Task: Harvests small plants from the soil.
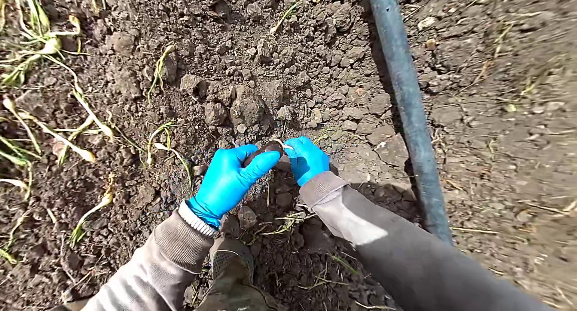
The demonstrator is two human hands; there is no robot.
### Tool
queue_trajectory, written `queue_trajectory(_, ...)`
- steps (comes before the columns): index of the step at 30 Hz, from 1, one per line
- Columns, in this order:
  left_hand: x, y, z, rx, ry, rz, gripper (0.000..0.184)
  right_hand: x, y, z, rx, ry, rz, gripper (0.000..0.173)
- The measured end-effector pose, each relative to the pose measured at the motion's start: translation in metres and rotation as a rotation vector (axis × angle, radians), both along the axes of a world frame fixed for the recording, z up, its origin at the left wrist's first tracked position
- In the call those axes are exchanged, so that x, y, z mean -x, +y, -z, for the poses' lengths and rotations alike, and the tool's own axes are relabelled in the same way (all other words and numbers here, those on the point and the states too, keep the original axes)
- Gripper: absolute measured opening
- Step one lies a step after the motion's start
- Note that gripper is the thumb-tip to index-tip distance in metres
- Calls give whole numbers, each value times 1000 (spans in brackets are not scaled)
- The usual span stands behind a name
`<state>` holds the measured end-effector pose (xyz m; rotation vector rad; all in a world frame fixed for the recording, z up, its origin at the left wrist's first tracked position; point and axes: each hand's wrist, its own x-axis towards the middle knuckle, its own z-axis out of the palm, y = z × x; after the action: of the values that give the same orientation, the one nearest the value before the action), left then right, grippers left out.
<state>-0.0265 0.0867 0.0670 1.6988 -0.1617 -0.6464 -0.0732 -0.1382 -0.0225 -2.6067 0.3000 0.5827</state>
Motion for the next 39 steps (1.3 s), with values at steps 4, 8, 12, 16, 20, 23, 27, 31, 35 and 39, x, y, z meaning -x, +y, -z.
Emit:
queue_trajectory(4,12,19,18,131,198,-82,46,-15,42,8,-17,284,-126,24)
queue_trajectory(8,20,53,-40,213,123,-174,57,-1,74,36,18,464,-153,30)
queue_trajectory(12,49,88,-45,141,11,-221,55,32,64,38,41,66,-122,24)
queue_trajectory(16,37,121,-39,180,242,-252,68,33,65,18,-43,-12,-25,34)
queue_trajectory(20,24,112,-90,311,111,-147,61,34,64,11,-69,-60,-54,24)
queue_trajectory(23,23,83,-77,144,27,-159,52,28,63,-3,-103,-164,-95,19)
queue_trajectory(27,52,69,17,32,242,-209,46,11,81,-20,-144,-100,-252,15)
queue_trajectory(31,62,89,-23,117,211,-279,55,0,122,-4,-103,326,-350,23)
queue_trajectory(35,81,132,-88,272,77,-325,55,9,127,10,-142,418,-451,28)
queue_trajectory(39,88,145,-85,164,-2,-335,55,20,115,1,-105,22,-506,29)
